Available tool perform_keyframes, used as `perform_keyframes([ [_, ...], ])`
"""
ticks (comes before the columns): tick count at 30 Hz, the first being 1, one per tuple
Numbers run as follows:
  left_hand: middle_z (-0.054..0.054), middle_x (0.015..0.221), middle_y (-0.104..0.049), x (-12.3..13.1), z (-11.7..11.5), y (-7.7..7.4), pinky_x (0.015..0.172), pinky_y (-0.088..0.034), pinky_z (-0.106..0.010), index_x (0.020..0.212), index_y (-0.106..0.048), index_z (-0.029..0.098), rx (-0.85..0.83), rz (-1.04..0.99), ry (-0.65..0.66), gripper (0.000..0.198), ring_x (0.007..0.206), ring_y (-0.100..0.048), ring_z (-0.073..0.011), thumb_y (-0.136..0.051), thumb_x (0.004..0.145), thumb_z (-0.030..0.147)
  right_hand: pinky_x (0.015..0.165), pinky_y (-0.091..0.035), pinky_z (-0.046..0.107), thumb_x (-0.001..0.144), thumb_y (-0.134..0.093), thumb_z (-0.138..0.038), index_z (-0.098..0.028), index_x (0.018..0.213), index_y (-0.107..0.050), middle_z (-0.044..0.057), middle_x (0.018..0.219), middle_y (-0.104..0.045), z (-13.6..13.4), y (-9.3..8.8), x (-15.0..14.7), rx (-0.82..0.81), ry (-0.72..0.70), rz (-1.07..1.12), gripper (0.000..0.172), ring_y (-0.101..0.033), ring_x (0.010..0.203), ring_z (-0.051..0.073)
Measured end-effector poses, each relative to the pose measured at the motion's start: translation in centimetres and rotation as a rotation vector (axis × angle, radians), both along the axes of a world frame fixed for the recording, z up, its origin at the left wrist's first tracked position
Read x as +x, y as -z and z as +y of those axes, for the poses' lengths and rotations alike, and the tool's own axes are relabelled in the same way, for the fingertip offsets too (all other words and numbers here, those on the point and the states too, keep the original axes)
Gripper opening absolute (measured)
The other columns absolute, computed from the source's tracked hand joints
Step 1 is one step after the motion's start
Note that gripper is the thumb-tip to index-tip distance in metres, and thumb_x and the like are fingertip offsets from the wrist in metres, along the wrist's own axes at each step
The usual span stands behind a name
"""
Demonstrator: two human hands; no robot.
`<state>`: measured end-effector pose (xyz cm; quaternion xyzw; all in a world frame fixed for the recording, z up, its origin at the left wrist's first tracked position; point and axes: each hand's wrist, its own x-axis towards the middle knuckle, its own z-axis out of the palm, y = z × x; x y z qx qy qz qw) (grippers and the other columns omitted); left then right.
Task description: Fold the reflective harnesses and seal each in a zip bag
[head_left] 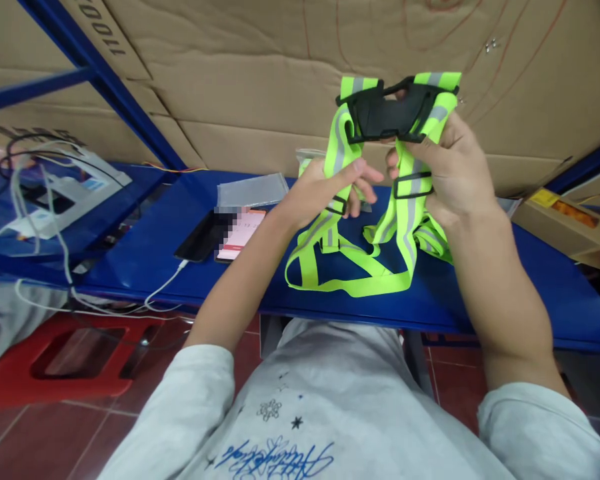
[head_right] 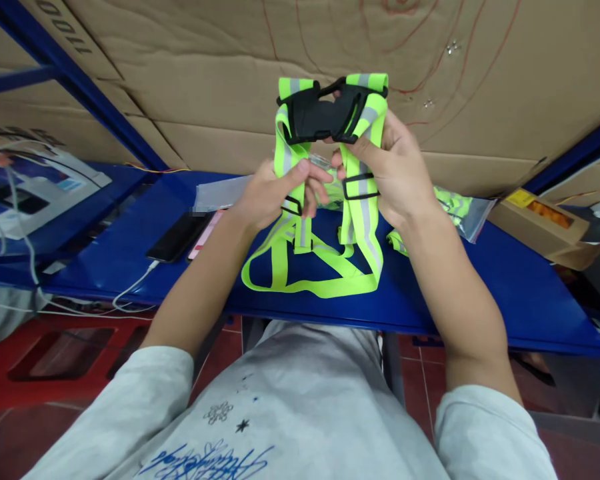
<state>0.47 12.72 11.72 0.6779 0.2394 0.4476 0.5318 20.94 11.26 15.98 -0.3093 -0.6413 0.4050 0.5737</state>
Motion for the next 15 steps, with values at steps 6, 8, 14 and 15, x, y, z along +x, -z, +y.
perform_keyframes([
  [6,-0.006,0.126,-0.078,2.5,0.3,1.3,0.118,-0.052,-0.043,0.116,-0.08,0.021,0.027,-0.145,-0.066,0.045,0.136,-0.066,-0.0307,-0.081,0.09,0.057,0.104,-0.057,0.055,0.076,-0.078,-0.076,-0.041,0.119,-0.059,-0.002,0.131,-0.075,1.6,2.0,-1.3,0.011,0.129,0.011,0.059,-0.059,0.137,0.035],
  [8,-0.005,0.128,-0.078,2.6,0.6,1.7,0.118,-0.053,-0.043,0.119,-0.079,0.022,-0.002,-0.142,-0.047,0.048,0.138,-0.065,-0.0312,-0.087,0.084,0.055,0.112,-0.053,0.054,0.079,-0.075,-0.077,-0.041,0.122,-0.058,-0.005,0.139,-0.071,2.1,2.8,-1.8,0.007,0.144,-0.008,0.058,-0.053,0.143,0.033],
  [14,-0.005,0.127,-0.08,3.4,0.6,4.2,0.115,-0.056,-0.043,0.117,-0.079,0.022,-0.257,-0.224,0.044,0.047,0.13,-0.071,-0.0288,-0.093,0.078,0.046,0.117,-0.053,0.051,0.086,-0.074,-0.072,-0.036,0.115,-0.069,-0.001,0.137,-0.073,2.7,5.1,-0.6,0.069,0.123,-0.181,0.047,-0.058,0.143,0.032],
  [15,-0.006,0.126,-0.08,3.6,0.6,4.9,0.111,-0.058,-0.045,0.117,-0.079,0.022,-0.342,-0.223,0.041,0.047,0.125,-0.074,-0.0292,-0.093,0.078,0.045,0.117,-0.054,0.051,0.082,-0.08,-0.069,-0.035,0.115,-0.071,-0.001,0.136,-0.073,2.5,5.4,0.1,0.018,0.047,-0.193,0.048,-0.06,0.142,0.032],
])
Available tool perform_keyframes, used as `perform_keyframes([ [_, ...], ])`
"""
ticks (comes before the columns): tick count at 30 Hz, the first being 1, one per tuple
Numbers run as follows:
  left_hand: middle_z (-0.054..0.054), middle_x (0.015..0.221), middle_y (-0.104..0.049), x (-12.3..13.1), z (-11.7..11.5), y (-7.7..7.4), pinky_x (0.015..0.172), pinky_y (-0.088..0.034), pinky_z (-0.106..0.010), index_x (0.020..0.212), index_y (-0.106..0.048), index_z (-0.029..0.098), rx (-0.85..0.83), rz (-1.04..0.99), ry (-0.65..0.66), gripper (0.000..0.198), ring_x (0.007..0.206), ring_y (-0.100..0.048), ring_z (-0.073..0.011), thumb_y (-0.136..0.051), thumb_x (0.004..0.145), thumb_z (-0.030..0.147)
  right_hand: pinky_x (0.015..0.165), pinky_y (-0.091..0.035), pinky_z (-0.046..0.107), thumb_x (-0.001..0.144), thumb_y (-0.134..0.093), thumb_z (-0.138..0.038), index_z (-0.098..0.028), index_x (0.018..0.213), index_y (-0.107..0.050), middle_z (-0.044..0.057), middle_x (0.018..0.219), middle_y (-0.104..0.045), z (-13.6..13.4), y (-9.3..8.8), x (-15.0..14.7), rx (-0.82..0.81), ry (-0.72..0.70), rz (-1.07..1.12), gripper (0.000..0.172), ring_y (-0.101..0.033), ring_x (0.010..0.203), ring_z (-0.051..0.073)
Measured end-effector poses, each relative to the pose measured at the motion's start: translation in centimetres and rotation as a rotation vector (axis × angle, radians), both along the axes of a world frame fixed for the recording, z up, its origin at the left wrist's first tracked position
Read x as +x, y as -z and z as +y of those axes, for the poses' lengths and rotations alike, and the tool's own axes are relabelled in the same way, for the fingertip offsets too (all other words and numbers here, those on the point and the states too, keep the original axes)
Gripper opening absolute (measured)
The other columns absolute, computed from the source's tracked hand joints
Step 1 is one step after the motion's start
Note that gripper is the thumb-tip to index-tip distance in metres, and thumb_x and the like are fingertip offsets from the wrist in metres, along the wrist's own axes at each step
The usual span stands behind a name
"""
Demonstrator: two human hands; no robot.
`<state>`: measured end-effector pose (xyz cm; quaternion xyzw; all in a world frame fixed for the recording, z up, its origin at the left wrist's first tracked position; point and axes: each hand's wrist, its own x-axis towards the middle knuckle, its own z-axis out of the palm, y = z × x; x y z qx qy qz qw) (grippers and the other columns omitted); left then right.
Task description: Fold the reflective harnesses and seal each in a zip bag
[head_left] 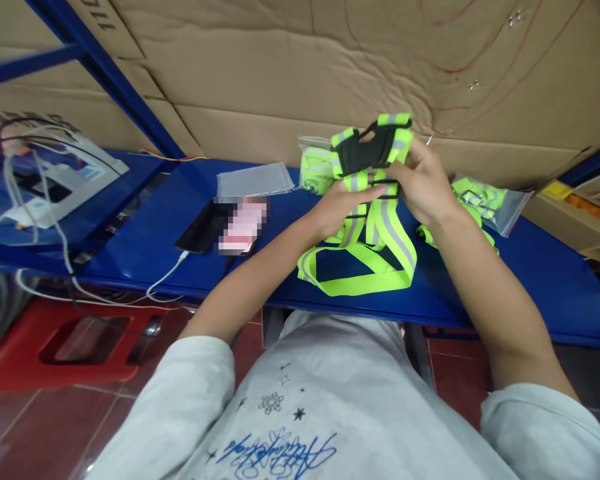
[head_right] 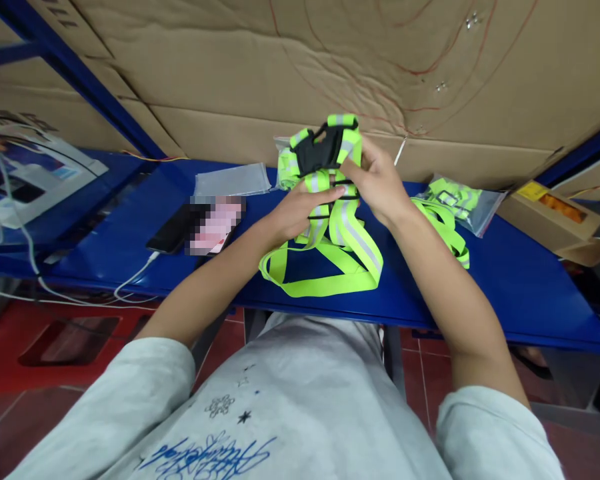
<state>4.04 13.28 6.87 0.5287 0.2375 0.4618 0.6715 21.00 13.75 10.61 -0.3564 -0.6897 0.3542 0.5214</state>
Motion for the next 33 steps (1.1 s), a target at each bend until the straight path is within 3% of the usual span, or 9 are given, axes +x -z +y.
perform_keyframes([
  [4,-0.012,0.119,-0.082,0.7,-0.3,2.7,0.099,-0.064,-0.049,0.112,-0.08,0.02,-0.248,0.108,0.105,0.052,0.107,-0.08,-0.0317,-0.099,0.068,0.039,0.119,-0.055,0.049,0.071,-0.094,-0.055,-0.033,0.121,-0.072,0.0,0.136,-0.075,-1.4,1.6,2.5,-0.275,-0.231,0.024,0.059,-0.066,0.137,0.03],
  [8,-0.011,0.123,-0.081,0.9,-0.9,4.0,0.107,-0.061,-0.05,0.114,-0.081,0.021,-0.212,0.148,0.135,0.051,0.114,-0.078,-0.0319,-0.099,0.069,0.036,0.11,-0.061,0.047,0.069,-0.096,-0.048,-0.028,0.109,-0.073,0.001,0.119,-0.08,-1.8,3.6,2.8,-0.426,0.004,0.132,0.05,-0.075,0.121,0.028],
  [12,-0.011,0.119,-0.082,0.5,-1.2,4.2,0.112,-0.059,-0.053,0.116,-0.08,0.02,-0.301,0.085,0.212,0.047,0.115,-0.079,-0.0333,-0.096,0.075,0.035,0.074,-0.068,0.038,0.062,-0.099,-0.038,-0.027,0.111,-0.071,0.0,0.104,-0.08,-1.7,4.7,2.5,-0.558,-0.046,0.191,0.057,-0.077,0.086,0.023],
  [14,-0.013,0.115,-0.083,0.2,-1.1,4.3,0.11,-0.06,-0.053,0.113,-0.08,0.018,-0.4,0.025,0.319,0.04,0.112,-0.08,-0.0339,-0.092,0.079,0.035,0.054,-0.06,0.034,0.061,-0.101,-0.038,-0.03,0.114,-0.069,-0.003,0.095,-0.078,-1.7,4.9,2.5,-0.531,-0.056,0.193,0.063,-0.068,0.063,0.017],
  [16,-0.013,0.115,-0.083,0.1,-1.1,4.5,0.111,-0.06,-0.051,0.111,-0.079,0.017,-0.457,-0.039,0.395,0.033,0.113,-0.08,-0.0331,-0.087,0.083,0.033,0.047,-0.055,0.033,0.06,-0.102,-0.041,-0.031,0.112,-0.068,-0.003,0.093,-0.076,-2.0,4.9,2.5,-0.448,-0.024,0.175,0.062,-0.063,0.057,0.016],
  [21,-0.012,0.122,-0.082,-0.2,-1.5,4.8,0.117,-0.057,-0.052,0.114,-0.077,0.019,-0.447,-0.116,0.494,0.029,0.129,-0.073,-0.0347,-0.078,0.09,0.035,0.058,-0.065,0.041,0.07,-0.098,-0.047,-0.032,0.109,-0.075,0.002,0.112,-0.078,-3.1,5.0,3.5,-0.209,0.015,-0.06,0.048,-0.075,0.084,0.026],
  [26,-0.008,0.113,-0.082,-0.4,-1.9,4.2,0.115,-0.058,-0.055,0.114,-0.074,0.022,-0.363,-0.086,0.393,0.049,0.138,-0.067,-0.0387,-0.074,0.089,0.064,0.087,-0.07,0.054,0.091,-0.079,-0.041,-0.037,0.115,-0.081,0.003,0.135,-0.075,-4.5,5.3,4.9,0.007,0.022,-0.254,0.025,-0.07,0.128,0.037],
  [30,-0.005,0.109,-0.082,-0.6,-1.8,3.8,0.12,-0.056,-0.052,0.11,-0.072,0.021,-0.354,-0.125,0.31,0.037,0.134,-0.07,-0.0348,-0.073,0.092,0.054,0.122,-0.051,0.065,0.091,-0.077,-0.037,-0.041,0.123,-0.08,-0.001,0.151,-0.067,-4.9,4.7,5.4,0.076,-0.071,-0.392,0.033,-0.056,0.149,0.039],
  [33,-0.007,0.106,-0.082,-0.8,-1.6,3.8,0.115,-0.058,-0.054,0.101,-0.073,0.02,-0.381,-0.065,0.255,0.026,0.129,-0.072,-0.0384,-0.075,0.081,0.036,0.132,-0.038,0.063,0.08,-0.089,-0.046,-0.04,0.137,-0.072,-0.003,0.16,-0.06,-4.8,4.0,5.5,-0.002,-0.218,-0.397,0.06,-0.047,0.157,0.037],
])
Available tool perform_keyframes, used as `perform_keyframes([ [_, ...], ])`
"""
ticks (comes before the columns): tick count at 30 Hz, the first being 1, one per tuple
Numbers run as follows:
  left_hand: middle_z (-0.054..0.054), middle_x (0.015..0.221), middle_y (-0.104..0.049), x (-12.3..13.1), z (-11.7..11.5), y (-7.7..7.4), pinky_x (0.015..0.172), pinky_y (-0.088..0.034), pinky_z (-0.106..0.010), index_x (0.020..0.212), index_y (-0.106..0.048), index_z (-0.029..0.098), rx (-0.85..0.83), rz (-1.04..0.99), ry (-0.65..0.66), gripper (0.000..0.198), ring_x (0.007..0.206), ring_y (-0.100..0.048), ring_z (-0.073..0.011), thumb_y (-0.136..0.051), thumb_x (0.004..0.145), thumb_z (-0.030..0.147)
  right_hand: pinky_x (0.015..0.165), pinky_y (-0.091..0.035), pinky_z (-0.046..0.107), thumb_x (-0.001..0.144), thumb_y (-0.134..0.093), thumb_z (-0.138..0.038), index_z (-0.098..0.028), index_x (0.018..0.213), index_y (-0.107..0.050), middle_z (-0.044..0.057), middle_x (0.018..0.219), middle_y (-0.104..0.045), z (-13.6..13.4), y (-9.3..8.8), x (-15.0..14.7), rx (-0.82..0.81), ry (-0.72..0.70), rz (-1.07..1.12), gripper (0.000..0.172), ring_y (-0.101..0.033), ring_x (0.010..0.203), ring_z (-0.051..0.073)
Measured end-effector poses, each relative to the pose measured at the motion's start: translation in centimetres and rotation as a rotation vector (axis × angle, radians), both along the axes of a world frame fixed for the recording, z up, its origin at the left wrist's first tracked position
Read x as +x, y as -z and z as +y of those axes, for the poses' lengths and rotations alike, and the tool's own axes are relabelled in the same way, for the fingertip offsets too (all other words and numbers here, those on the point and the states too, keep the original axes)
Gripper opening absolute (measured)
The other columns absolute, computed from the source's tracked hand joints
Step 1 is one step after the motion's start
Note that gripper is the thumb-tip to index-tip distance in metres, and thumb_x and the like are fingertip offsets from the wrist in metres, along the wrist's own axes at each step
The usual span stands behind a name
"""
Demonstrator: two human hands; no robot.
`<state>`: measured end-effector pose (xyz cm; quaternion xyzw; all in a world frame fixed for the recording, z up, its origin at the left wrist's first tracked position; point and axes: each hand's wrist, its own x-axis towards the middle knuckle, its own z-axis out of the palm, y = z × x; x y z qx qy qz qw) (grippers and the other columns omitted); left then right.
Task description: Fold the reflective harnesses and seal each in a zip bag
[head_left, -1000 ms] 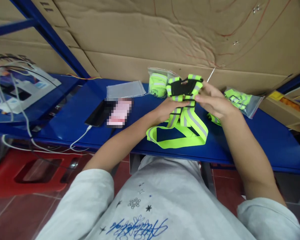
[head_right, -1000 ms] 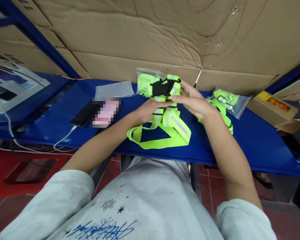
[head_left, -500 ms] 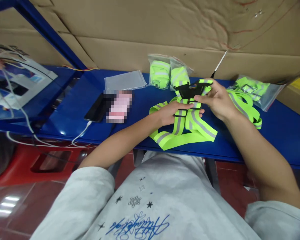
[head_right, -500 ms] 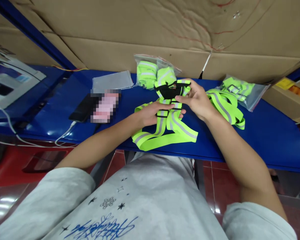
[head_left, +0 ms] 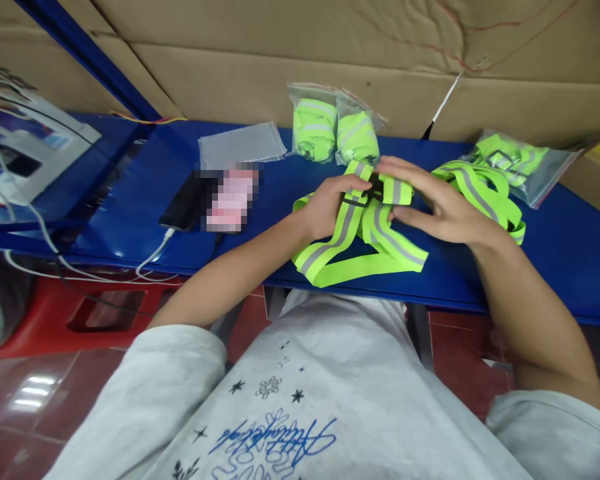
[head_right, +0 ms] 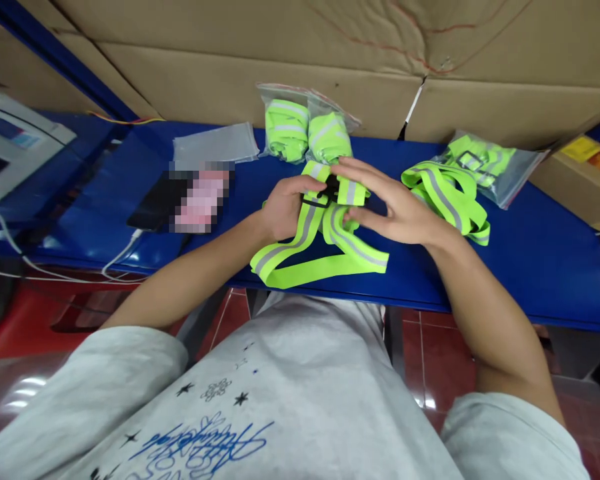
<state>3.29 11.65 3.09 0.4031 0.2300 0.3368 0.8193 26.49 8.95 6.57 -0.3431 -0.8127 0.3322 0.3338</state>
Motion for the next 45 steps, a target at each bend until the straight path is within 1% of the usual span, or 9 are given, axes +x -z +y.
perform_keyframes([
  [5,-0.007,0.106,-0.082,0.1,-0.3,0.4,0.11,-0.059,-0.054,0.105,-0.076,0.019,0.087,0.051,0.022,0.034,0.114,-0.078,-0.0363,-0.084,0.073,0.027,0.128,-0.044,0.057,0.079,-0.085,-0.07,-0.039,0.137,-0.07,0.0,0.151,-0.067,0.8,1.0,-0.4,-0.111,0.13,0.165,0.067,-0.056,0.148,0.034],
  [11,-0.007,0.111,-0.081,1.0,-0.7,1.4,0.113,-0.057,-0.056,0.118,-0.073,0.021,0.068,0.047,-0.108,0.05,0.116,-0.078,-0.0323,-0.09,0.071,0.021,0.104,-0.06,0.054,0.078,-0.091,-0.055,-0.029,0.115,-0.079,0.004,0.115,-0.079,1.0,2.5,-0.8,-0.054,0.304,0.097,0.047,-0.074,0.106,0.032],
  [16,-0.011,0.115,-0.082,1.5,-0.8,1.2,0.118,-0.055,-0.054,0.109,-0.076,0.016,-0.023,-0.075,0.118,0.035,0.129,-0.073,-0.0376,-0.082,0.085,0.041,0.078,-0.064,0.047,0.077,-0.093,-0.051,-0.032,0.117,-0.076,0.005,0.099,-0.078,0.3,2.5,-1.9,0.079,0.413,0.262,0.047,-0.072,0.088,0.029],
  [23,-0.009,0.123,-0.081,1.2,-1.4,1.0,0.121,-0.054,-0.056,0.12,-0.076,0.022,-0.051,-0.029,0.154,0.048,0.137,-0.068,-0.0398,-0.075,0.091,0.059,0.095,-0.064,0.052,0.087,-0.079,-0.067,-0.025,0.119,-0.071,0.01,0.11,-0.078,-0.1,3.5,-2.5,0.458,0.629,0.21,0.053,-0.074,0.109,0.032],
  [27,-0.01,0.114,-0.083,0.5,-1.1,1.0,0.11,-0.061,-0.052,0.109,-0.077,0.02,-0.002,-0.028,0.225,0.044,0.128,-0.073,-0.0395,-0.083,0.085,0.056,0.11,-0.06,0.056,0.092,-0.077,-0.061,-0.03,0.122,-0.07,0.01,0.124,-0.078,0.1,3.9,-0.7,0.597,0.498,-0.003,0.044,-0.072,0.125,0.036],
  [33,-0.001,0.11,-0.08,0.1,-1.0,-0.2,0.102,-0.061,-0.039,0.122,-0.071,0.024,0.029,-0.115,-0.031,0.032,0.11,-0.078,-0.025,-0.076,0.094,0.037,0.112,-0.061,0.055,0.103,-0.064,-0.038,-0.032,0.134,-0.065,0.006,0.141,-0.073,1.6,3.8,0.7,0.789,0.285,-0.185,0.031,-0.068,0.137,0.032],
  [37,0.0,0.099,-0.078,0.5,-1.0,-0.4,0.09,-0.062,-0.037,0.127,-0.067,0.021,-0.025,-0.065,-0.062,0.057,0.09,-0.077,-0.0216,-0.085,0.073,0.02,0.121,-0.055,0.056,0.103,-0.062,-0.042,-0.033,0.146,-0.06,0.006,0.157,-0.062,1.1,2.9,0.5,0.644,0.166,-0.263,0.044,-0.059,0.147,0.032],
  [42,0.003,0.086,-0.073,0.5,-0.3,0.2,0.094,-0.062,-0.042,0.111,-0.066,0.021,-0.037,-0.059,-0.116,0.043,0.088,-0.078,-0.0241,-0.077,0.07,0.018,0.13,-0.044,0.06,0.094,-0.07,-0.063,-0.037,0.156,-0.048,0.004,0.163,-0.055,1.3,2.8,0.6,0.299,0.064,-0.052,0.07,-0.053,0.153,0.033],
  [45,0.003,0.084,-0.071,0.1,0.1,0.1,0.101,-0.061,-0.045,0.102,-0.063,0.02,-0.001,-0.085,-0.117,0.038,0.096,-0.08,-0.0266,-0.077,0.068,0.014,0.125,-0.048,0.058,0.098,-0.059,-0.074,-0.037,0.146,-0.055,0.002,0.155,-0.062,2.0,3.2,0.0,0.166,0.132,0.129,0.061,-0.058,0.148,0.031],
])
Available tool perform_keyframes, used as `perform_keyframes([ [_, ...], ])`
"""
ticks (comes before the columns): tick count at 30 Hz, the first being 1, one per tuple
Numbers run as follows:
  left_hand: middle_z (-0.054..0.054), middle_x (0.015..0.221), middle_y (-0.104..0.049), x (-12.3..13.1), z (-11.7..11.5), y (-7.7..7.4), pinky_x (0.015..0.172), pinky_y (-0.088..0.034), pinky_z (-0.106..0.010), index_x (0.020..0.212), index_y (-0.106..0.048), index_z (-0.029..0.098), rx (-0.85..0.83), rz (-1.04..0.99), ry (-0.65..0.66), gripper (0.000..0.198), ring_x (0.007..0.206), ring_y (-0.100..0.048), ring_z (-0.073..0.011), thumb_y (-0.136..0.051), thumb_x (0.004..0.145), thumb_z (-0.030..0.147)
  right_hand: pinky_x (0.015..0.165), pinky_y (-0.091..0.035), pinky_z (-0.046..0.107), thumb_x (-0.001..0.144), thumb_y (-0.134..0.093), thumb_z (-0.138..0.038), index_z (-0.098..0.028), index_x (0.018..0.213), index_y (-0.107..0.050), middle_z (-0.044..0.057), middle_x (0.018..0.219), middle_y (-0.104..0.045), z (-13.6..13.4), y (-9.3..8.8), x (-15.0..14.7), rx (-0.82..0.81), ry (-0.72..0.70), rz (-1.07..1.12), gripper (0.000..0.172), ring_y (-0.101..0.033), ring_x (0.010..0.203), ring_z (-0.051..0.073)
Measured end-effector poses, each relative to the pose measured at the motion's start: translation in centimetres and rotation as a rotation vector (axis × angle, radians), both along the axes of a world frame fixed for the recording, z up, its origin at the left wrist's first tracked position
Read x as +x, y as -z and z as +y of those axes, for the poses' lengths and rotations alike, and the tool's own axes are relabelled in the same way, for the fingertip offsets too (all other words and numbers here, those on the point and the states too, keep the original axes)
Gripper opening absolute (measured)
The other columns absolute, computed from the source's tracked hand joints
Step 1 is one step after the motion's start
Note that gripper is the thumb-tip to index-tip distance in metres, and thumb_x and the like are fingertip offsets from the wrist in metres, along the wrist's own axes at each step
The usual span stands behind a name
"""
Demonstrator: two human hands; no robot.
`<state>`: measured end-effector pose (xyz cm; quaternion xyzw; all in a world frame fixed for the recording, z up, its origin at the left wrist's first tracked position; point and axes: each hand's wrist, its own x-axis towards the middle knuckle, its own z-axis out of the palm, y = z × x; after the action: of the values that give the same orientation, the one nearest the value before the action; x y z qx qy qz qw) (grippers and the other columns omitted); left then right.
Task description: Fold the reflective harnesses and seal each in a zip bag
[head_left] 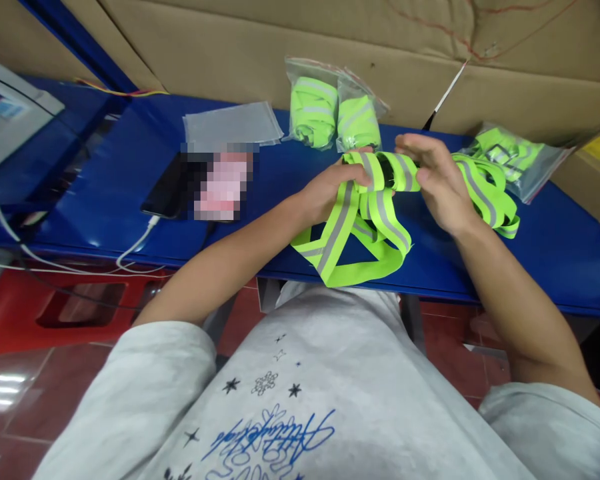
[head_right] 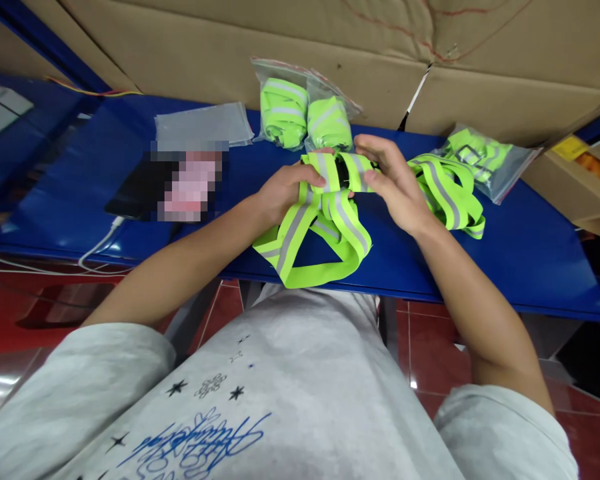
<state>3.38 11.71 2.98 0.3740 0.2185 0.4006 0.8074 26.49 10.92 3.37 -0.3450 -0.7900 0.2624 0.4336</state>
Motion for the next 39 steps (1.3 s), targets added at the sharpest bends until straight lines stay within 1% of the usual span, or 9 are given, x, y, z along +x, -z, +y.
perform_keyframes([
  [4,0.003,0.086,-0.071,-0.2,-0.1,-0.6,0.105,-0.06,-0.048,0.107,-0.062,0.021,0.054,-0.001,-0.032,0.044,0.105,-0.08,-0.0301,-0.071,0.066,0.01,0.098,-0.062,0.044,0.103,-0.054,-0.072,-0.033,0.127,-0.065,0.005,0.123,-0.076,-0.1,0.3,-1.7,-0.014,0.276,0.07,0.048,-0.073,0.106,0.023],
  [7,0.005,0.083,-0.069,-0.2,-0.4,-1.1,0.101,-0.061,-0.047,0.114,-0.06,0.024,0.044,0.054,-0.102,0.053,0.104,-0.08,-0.0294,-0.066,0.064,0.007,0.081,-0.061,0.04,0.102,-0.051,-0.076,-0.03,0.124,-0.066,0.004,0.105,-0.073,-0.8,0.7,-2.4,0.025,0.378,0.081,0.053,-0.068,0.083,0.02],
  [11,0.006,0.078,-0.066,-0.1,-0.7,-1.3,0.091,-0.062,-0.037,0.108,-0.061,0.024,0.029,0.132,-0.128,0.051,0.089,-0.077,-0.0227,-0.069,0.061,0.005,0.089,-0.062,0.044,0.1,-0.055,-0.077,-0.03,0.122,-0.064,0.004,0.099,-0.067,-1.5,1.9,-2.6,0.046,0.456,0.138,0.053,-0.07,0.096,0.024],
  [14,0.006,0.071,-0.063,-0.1,-0.6,-1.2,0.085,-0.062,-0.032,0.101,-0.063,0.022,0.034,0.151,-0.119,0.045,0.083,-0.076,-0.0205,-0.067,0.06,0.004,0.091,-0.063,0.044,0.098,-0.058,-0.077,-0.03,0.121,-0.062,0.005,0.108,-0.07,-1.2,2.9,-2.7,-0.048,0.381,0.169,0.053,-0.071,0.105,0.025],
  [17,0.003,0.077,-0.069,-0.2,-0.5,-0.8,0.089,-0.064,-0.036,0.096,-0.066,0.02,0.024,0.137,-0.092,0.038,0.09,-0.079,-0.0243,-0.068,0.061,0.006,0.083,-0.065,0.041,0.096,-0.058,-0.081,-0.032,0.119,-0.06,0.004,0.107,-0.071,-0.4,3.4,-2.7,-0.077,0.304,0.175,0.054,-0.072,0.101,0.024],
  [24,-0.004,0.097,-0.082,0.0,-1.0,-0.2,0.099,-0.066,-0.046,0.1,-0.077,0.019,-0.034,0.105,0.038,0.027,0.108,-0.08,-0.0338,-0.073,0.073,0.022,0.084,-0.064,0.046,0.099,-0.053,-0.079,-0.028,0.118,-0.056,0.007,0.099,-0.07,-1.2,2.4,-2.3,0.291,0.53,0.007,0.055,-0.072,0.097,0.027],
  [30,-0.004,0.101,-0.083,0.3,-2.0,-1.1,0.1,-0.065,-0.048,0.109,-0.079,0.022,-0.055,0.114,0.067,0.03,0.114,-0.079,-0.0347,-0.081,0.081,0.032,0.1,-0.058,0.058,0.104,-0.041,-0.074,-0.027,0.122,-0.056,0.012,0.111,-0.067,-3.1,2.0,-3.9,0.334,0.633,-0.114,0.053,-0.067,0.113,0.033],
  [35,-0.006,0.105,-0.083,0.2,-2.1,-1.6,0.104,-0.063,-0.049,0.107,-0.078,0.017,-0.019,0.134,0.039,0.033,0.117,-0.077,-0.0349,-0.088,0.077,0.026,0.12,-0.043,0.066,0.105,-0.037,-0.073,-0.027,0.139,-0.058,0.017,0.151,-0.057,-3.0,1.8,-4.2,0.276,0.524,-0.168,0.061,-0.052,0.146,0.04],
  [39,-0.001,0.098,-0.081,0.3,-1.9,-1.4,0.1,-0.063,-0.044,0.115,-0.074,0.019,0.064,0.115,-0.074,0.047,0.106,-0.08,-0.0278,-0.093,0.071,0.019,0.11,-0.057,0.052,0.106,-0.034,-0.076,-0.028,0.137,-0.062,0.01,0.138,-0.07,-1.9,1.2,-2.7,0.084,0.208,-0.097,0.063,-0.067,0.131,0.031],
])
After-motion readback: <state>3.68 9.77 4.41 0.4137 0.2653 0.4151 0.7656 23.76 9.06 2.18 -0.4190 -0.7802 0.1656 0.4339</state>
